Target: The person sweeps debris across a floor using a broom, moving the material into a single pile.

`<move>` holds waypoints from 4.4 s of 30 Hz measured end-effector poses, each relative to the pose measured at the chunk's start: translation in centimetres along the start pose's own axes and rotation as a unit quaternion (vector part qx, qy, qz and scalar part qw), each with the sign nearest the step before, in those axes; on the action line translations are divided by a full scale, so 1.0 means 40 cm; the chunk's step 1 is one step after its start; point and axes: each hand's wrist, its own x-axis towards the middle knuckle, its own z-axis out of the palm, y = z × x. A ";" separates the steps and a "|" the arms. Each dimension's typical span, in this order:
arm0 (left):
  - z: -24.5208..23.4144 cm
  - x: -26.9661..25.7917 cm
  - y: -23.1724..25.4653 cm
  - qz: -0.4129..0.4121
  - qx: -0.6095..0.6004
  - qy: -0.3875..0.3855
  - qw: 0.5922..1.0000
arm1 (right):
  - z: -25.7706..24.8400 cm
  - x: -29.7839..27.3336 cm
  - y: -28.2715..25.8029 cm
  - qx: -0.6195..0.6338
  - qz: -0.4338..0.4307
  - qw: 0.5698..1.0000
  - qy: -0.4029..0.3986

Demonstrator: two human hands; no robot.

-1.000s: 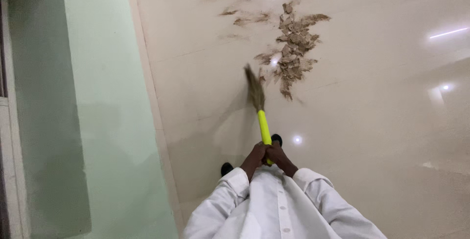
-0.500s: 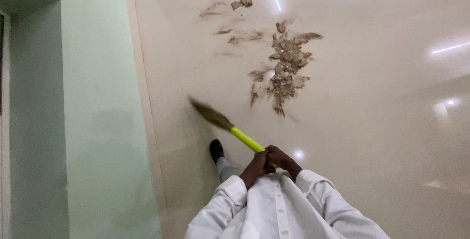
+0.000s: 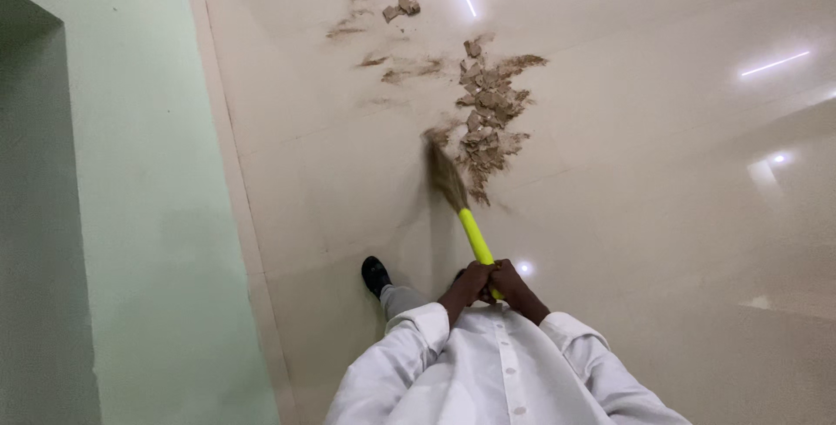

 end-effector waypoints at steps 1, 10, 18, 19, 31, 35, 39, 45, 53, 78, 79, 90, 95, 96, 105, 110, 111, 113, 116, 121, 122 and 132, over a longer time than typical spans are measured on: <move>-0.003 0.000 0.005 0.000 0.001 0.001 1.000 | 0.001 -0.001 0.001 -0.015 -0.035 0.999 0.005; -0.156 -0.068 0.062 0.016 0.119 0.070 0.990 | -0.090 -0.046 0.017 0.145 0.079 0.963 -0.212; -0.092 -0.060 0.048 0.098 0.454 -0.017 0.886 | 0.027 -0.025 0.047 0.310 0.144 0.939 -0.031; -0.065 -0.053 0.033 0.092 0.487 -0.040 0.868 | 0.034 -0.017 0.062 0.351 0.131 0.927 -0.004; -0.096 -0.104 -0.021 -0.050 0.523 0.016 0.851 | 0.141 0.042 0.122 0.404 0.277 0.870 -0.050; -0.135 -0.104 -0.003 0.018 0.451 0.123 0.884 | 0.174 0.074 0.008 0.227 0.242 0.940 -0.076; -0.139 -0.100 0.017 0.041 0.428 0.157 0.889 | 0.179 0.106 -0.036 0.207 0.119 0.969 -0.060; -0.087 -0.100 0.046 0.034 0.466 0.131 0.874 | 0.131 0.093 -0.021 0.286 -0.047 0.957 0.013; -0.008 -0.024 -0.019 0.007 0.452 -0.032 0.891 | 0.045 -0.025 0.103 0.505 0.017 0.863 -0.001; 0.063 0.011 -0.049 -0.110 0.374 -0.058 0.919 | -0.048 -0.089 0.174 0.372 0.043 0.920 0.120; 0.041 0.003 -0.046 -0.112 0.368 -0.053 0.922 | -0.037 -0.083 0.169 0.421 0.100 0.898 0.073; -0.151 -0.107 -0.032 -0.096 0.315 0.106 0.938 | 0.181 0.027 0.058 0.254 0.220 0.929 -0.157; -0.168 -0.130 -0.018 -0.008 0.330 0.174 0.928 | 0.210 0.084 0.005 0.183 0.115 0.965 -0.147; -0.166 -0.137 -0.013 -0.008 0.331 0.174 0.927 | 0.211 0.096 -0.006 0.107 0.004 0.985 -0.134; -0.122 -0.120 -0.004 0.046 0.378 0.153 0.912 | 0.174 0.074 0.010 0.052 -0.068 0.996 0.029; -0.099 -0.083 -0.028 -0.002 0.461 0.146 0.876 | 0.140 0.034 0.041 0.128 -0.008 0.990 0.056; -0.090 -0.078 -0.030 0.000 0.461 0.147 0.875 | 0.134 0.033 0.040 0.144 -0.036 0.987 0.058; -0.067 -0.078 -0.040 -0.032 0.475 0.114 0.872 | 0.123 0.022 0.044 0.158 -0.070 0.983 0.061; -0.057 -0.102 -0.044 -0.005 0.467 0.111 0.877 | 0.105 0.011 0.034 0.094 -0.046 0.989 0.101; -0.032 -0.070 -0.027 0.005 0.443 0.083 0.893 | 0.082 0.008 0.036 0.050 -0.011 0.988 0.147; -0.032 -0.068 -0.029 0.046 0.420 0.056 0.905 | 0.078 0.007 0.040 0.050 -0.009 0.988 0.148; -0.051 -0.055 0.004 0.000 0.506 -0.064 0.860 | 0.067 -0.046 0.077 0.270 0.093 0.954 0.087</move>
